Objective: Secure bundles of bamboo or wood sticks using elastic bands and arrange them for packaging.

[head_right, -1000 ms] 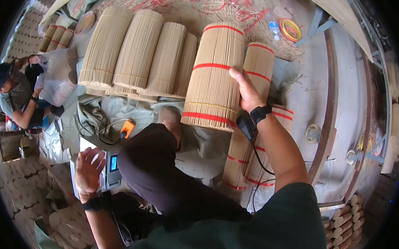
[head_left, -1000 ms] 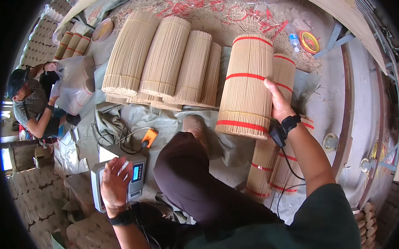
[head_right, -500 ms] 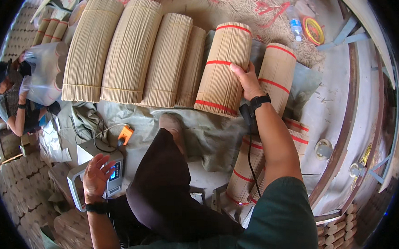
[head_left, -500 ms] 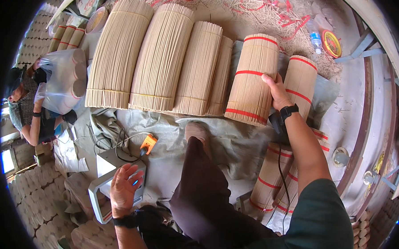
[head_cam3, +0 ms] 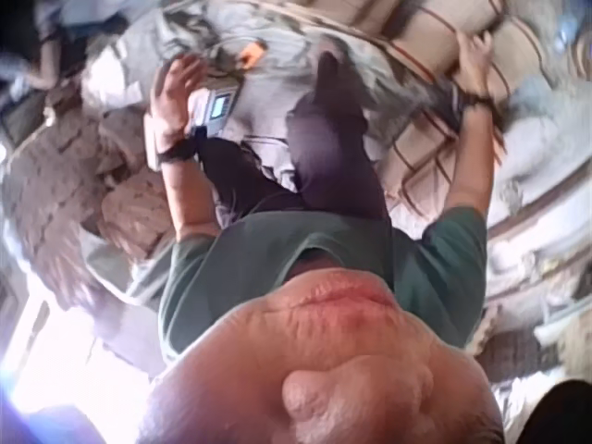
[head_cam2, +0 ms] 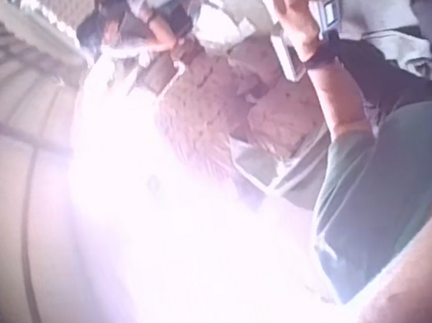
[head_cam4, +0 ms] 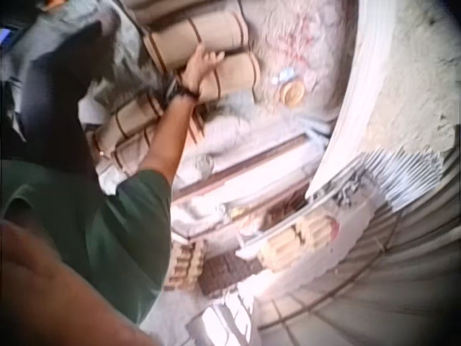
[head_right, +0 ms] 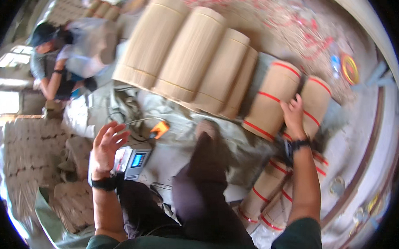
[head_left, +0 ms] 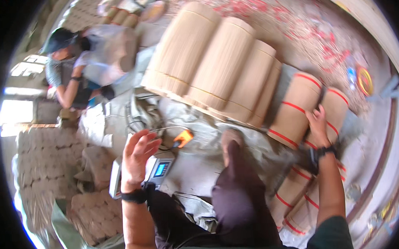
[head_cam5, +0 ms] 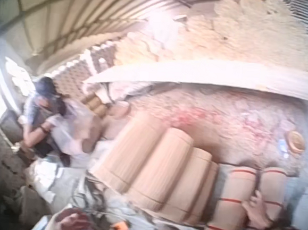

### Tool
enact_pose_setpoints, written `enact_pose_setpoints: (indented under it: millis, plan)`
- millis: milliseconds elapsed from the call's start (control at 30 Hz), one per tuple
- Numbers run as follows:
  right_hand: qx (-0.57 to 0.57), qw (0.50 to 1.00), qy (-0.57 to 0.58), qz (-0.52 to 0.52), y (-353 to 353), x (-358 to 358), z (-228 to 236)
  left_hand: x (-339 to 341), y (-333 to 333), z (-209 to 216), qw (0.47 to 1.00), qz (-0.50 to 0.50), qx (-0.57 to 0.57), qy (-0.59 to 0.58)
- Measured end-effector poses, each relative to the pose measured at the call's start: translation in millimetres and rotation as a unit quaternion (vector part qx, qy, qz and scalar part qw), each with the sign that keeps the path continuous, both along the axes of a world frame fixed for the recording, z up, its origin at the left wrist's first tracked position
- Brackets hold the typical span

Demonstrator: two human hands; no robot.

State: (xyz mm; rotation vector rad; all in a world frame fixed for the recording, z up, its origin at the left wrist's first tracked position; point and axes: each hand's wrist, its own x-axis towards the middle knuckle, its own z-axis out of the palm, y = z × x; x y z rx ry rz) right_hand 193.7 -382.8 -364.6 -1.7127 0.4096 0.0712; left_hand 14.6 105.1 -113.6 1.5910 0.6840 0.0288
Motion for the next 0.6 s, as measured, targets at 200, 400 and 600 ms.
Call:
enact_pose_setpoints:
  millis: [200, 400, 600]
  plan:
    - [0.059, 0.984, 0.021, 0.168, 56, -72, 106, 54, 24, 32, 0.949, -0.086, 0.295, -0.065]
    - [0.160, 0.954, 0.018, 0.252, 108, -87, 150, 157, 72, 3, 0.944, -0.076, 0.245, -0.206]
    - [0.214, 0.939, 0.075, 0.259, 136, -75, 159, 231, 72, 25, 0.909, -0.285, 0.268, 0.145]
